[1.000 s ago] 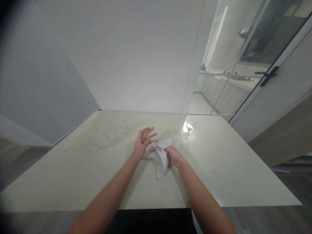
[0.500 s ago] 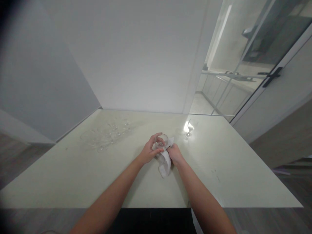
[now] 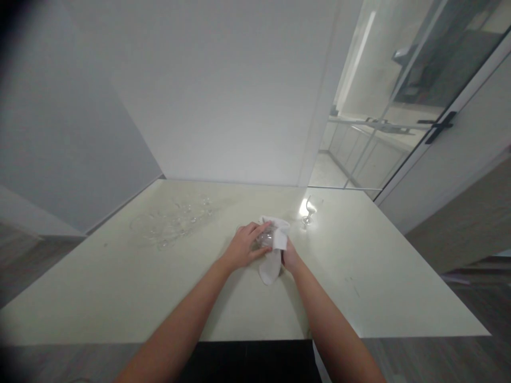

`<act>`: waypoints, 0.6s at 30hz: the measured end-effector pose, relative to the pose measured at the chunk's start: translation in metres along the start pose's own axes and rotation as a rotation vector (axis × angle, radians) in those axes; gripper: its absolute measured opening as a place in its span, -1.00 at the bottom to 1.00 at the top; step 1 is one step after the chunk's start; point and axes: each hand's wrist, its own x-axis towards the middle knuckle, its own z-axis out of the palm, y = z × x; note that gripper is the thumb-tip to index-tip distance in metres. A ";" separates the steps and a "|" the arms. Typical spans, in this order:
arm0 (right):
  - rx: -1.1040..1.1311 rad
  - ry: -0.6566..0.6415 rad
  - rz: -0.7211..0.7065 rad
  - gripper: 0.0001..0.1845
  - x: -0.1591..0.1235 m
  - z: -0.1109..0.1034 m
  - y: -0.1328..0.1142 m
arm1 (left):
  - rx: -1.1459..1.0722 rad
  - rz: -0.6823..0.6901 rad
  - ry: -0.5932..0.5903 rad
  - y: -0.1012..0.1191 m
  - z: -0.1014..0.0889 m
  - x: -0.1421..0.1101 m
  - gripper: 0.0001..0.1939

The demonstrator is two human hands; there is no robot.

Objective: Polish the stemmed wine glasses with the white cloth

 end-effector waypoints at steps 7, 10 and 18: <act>-0.377 -0.002 -0.148 -0.63 0.011 -0.008 0.006 | 0.140 0.076 -0.082 0.000 -0.002 -0.002 -0.25; -0.486 0.004 -0.206 -0.73 0.012 -0.012 0.003 | 0.208 0.147 -0.108 0.001 0.000 -0.002 -0.29; -0.670 -0.068 -0.152 -0.72 0.012 -0.006 -0.001 | 0.135 -0.034 -0.079 -0.007 0.006 0.000 -0.35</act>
